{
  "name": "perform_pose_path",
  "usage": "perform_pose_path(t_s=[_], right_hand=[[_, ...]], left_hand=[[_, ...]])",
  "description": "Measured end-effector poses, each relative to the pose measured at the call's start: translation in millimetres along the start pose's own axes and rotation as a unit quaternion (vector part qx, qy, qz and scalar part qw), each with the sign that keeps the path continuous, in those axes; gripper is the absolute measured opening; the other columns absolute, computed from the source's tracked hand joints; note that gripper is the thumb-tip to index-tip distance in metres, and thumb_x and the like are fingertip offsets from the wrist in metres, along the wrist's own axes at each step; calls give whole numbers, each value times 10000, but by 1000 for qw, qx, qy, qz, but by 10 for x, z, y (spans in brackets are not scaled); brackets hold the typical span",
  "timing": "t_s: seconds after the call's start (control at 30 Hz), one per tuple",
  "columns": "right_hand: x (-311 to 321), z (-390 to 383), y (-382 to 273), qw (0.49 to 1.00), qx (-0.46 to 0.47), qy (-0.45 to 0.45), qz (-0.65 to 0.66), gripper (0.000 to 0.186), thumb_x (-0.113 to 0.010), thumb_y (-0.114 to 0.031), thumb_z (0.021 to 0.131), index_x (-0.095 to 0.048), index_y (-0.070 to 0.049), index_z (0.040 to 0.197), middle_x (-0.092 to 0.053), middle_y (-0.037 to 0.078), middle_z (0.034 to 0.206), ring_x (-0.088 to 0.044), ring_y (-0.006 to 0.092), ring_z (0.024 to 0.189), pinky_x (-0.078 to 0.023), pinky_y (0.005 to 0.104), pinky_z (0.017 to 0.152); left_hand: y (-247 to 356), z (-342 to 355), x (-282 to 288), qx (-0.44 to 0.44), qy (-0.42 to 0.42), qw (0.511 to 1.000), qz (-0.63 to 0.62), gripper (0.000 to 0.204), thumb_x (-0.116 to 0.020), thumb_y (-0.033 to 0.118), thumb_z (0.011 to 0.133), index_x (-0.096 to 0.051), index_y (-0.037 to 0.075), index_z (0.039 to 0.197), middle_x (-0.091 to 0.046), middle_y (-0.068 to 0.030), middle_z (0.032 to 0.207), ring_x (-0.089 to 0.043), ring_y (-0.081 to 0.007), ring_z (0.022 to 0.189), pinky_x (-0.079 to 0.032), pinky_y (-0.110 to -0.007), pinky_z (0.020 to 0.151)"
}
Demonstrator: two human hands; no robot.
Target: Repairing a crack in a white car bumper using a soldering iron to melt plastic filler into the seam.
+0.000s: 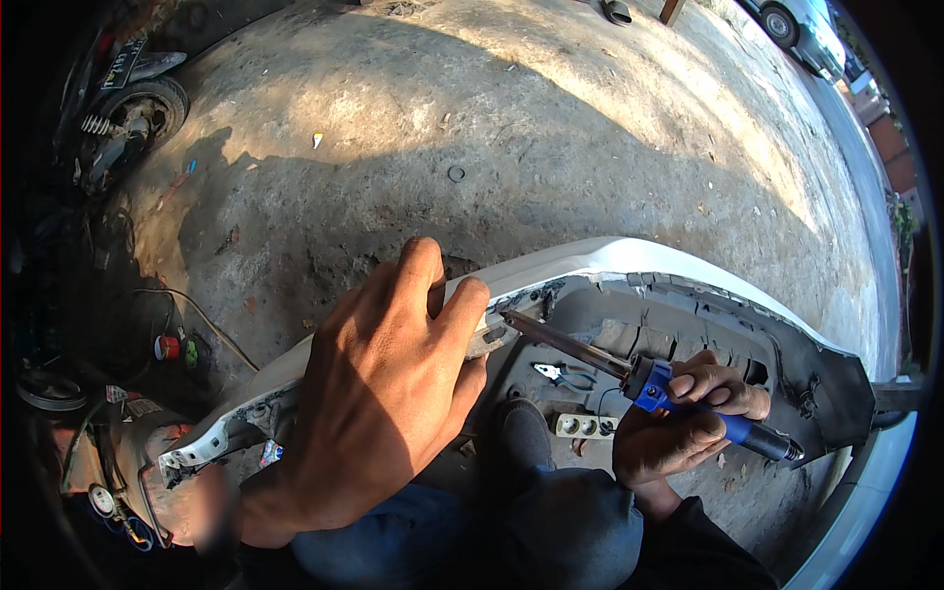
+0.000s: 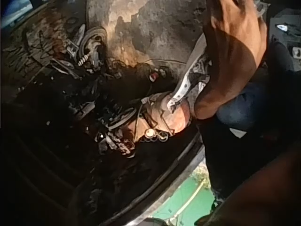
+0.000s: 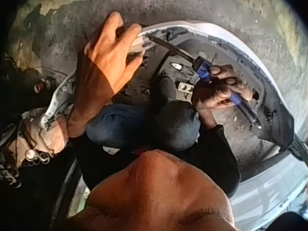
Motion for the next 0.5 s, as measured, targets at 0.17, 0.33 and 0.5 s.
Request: perform_pose_path(t_s=[0.17, 0.33, 0.5], right_hand=[[-30, 26, -31, 999, -34, -8, -21, 469, -785, -434, 946, -436, -127, 1007, -656, 52, 776, -713, 144, 692, -487, 267, 785], [-16, 71, -81, 998, -32, -39, -40, 485, -761, -474, 952, -417, -136, 1003, -665, 40, 786, -725, 140, 703, -492, 260, 775], [5, 37, -57, 998, -24, -22, -52, 476, -752, -467, 962, -406, -142, 994, -667, 51, 792, -729, 139, 722, -506, 273, 842]], left_hand=[[-31, -23, 44, 7, 7, 1000, 0, 446, -841, 100, 761, -635, 19, 1149, -513, -162, 1069, -652, -370, 878, -533, -482, 750], [-59, -11, 11, 10, 2, 1000, -8, 455, -841, 119, 766, -633, 25, 1160, -519, -162, 1079, -661, -375, 892, -538, -484, 756], [-66, -1, -20, 8, 4, 1000, -4, 457, -841, 128, 768, -641, 35, 1169, -524, -156, 1082, -665, -369, 884, -548, -481, 760]])
Point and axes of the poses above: each hand's wrist, its own z-axis towards the middle knuckle, its own x-axis out of the back of the hand, y = z × x, the point moved 5 cm from there along z, towards the middle knuckle
